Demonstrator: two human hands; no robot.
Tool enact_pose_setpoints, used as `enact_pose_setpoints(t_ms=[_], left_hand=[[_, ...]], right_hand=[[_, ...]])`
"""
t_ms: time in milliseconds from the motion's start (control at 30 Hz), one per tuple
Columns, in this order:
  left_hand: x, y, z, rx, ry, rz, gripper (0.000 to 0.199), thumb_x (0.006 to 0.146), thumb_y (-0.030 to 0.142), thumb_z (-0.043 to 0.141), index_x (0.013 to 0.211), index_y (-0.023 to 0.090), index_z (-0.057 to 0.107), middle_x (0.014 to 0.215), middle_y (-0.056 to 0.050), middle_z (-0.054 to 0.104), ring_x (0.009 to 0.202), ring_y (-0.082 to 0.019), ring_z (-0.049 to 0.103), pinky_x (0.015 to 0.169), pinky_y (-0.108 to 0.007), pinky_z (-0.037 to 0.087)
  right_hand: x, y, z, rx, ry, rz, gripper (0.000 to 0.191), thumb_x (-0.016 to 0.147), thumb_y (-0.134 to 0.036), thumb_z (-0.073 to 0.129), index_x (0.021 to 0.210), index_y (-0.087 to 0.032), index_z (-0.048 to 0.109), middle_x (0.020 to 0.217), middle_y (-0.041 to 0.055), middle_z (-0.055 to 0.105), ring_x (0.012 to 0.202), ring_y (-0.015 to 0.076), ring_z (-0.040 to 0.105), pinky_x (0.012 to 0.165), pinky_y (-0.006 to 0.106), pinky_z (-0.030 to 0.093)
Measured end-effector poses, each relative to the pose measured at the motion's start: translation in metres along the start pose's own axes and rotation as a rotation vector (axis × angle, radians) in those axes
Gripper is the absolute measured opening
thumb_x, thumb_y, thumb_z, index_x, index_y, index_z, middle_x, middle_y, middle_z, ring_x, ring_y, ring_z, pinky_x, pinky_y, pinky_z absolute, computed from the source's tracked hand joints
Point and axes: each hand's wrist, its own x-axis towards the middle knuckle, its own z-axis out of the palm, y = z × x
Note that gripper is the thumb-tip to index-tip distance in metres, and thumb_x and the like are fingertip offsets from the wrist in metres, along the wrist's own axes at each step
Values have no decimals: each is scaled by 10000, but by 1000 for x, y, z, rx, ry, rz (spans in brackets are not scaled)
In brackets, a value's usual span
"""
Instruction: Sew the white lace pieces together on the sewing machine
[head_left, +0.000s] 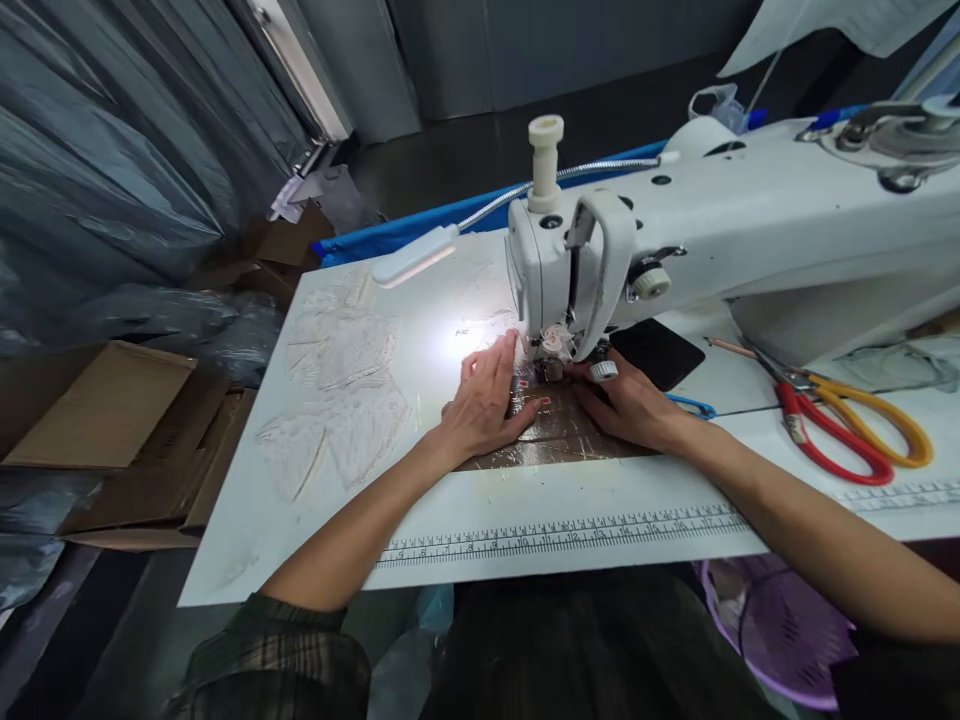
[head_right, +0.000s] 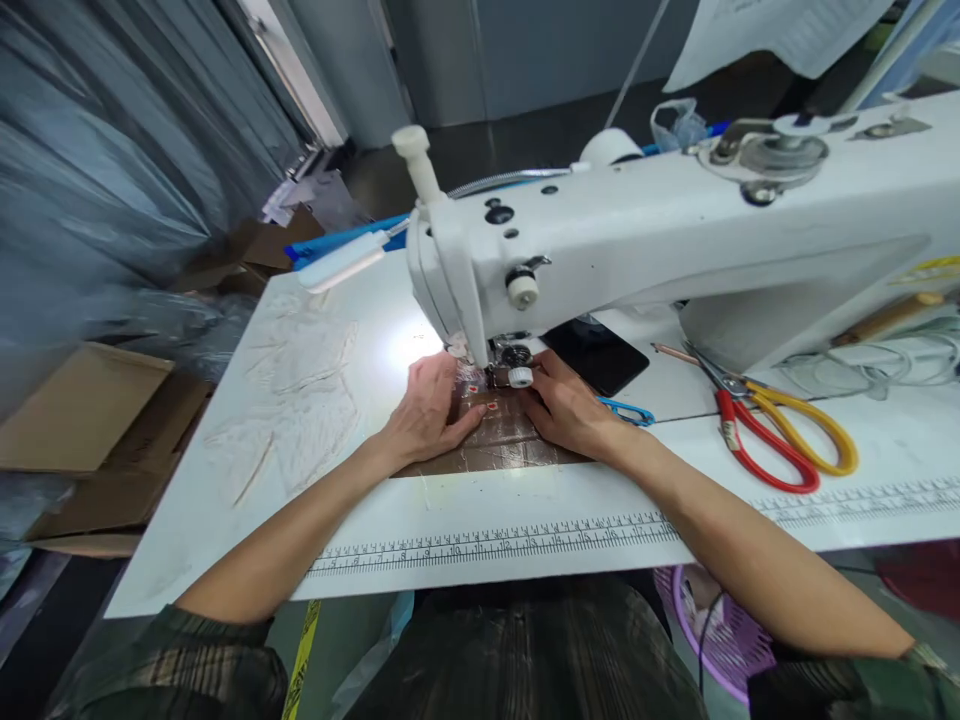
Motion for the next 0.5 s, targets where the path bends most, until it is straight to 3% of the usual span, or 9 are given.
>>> enact_pose_setpoints(t_ms=[167,267,367,433,500], left_hand=[[9,-2,-9,61,-209,56,604,963,529,419,1402,119,362,1226,-176,615,1209,-330,554,1079,-550,355],[26,-17,-22,100,-286,112,538,940,560,470,1269,137,525,1110,-144,670,1060,-305,628,974,-488,456],[49,-37,-30,85,-267,110,340,951,414,496,1170,187,621,1079,-93,690,968,-246,656,863,-395,516],[64,-49,-29,92,-204,59,276,961,300,460,1118,186,655,1120,-90,681,1000,-223,652,874,-362,523],[76,-57,-23,115,-152,-1,274,962,262,441,1064,158,672,1123,-117,677,1019,-229,650,888,-364,525]], right_hand=[[-1,-13,-18,-14,-139,-92,287,965,-286,483,1131,-184,694,1141,174,634,974,305,662,824,492,596],[-1,-40,-48,52,-301,-184,361,973,-305,513,1315,-268,623,1193,121,657,1034,282,674,857,446,616],[-5,-73,-85,118,-406,-221,437,963,-341,535,1395,-411,546,1241,52,665,1070,254,682,835,381,645],[-14,-89,-106,76,-299,-225,523,906,-385,583,1413,-485,504,1218,46,687,1062,290,688,775,398,663],[-28,-97,-120,2,-98,-226,588,821,-436,632,1390,-525,515,1107,75,726,1029,353,687,682,449,658]])
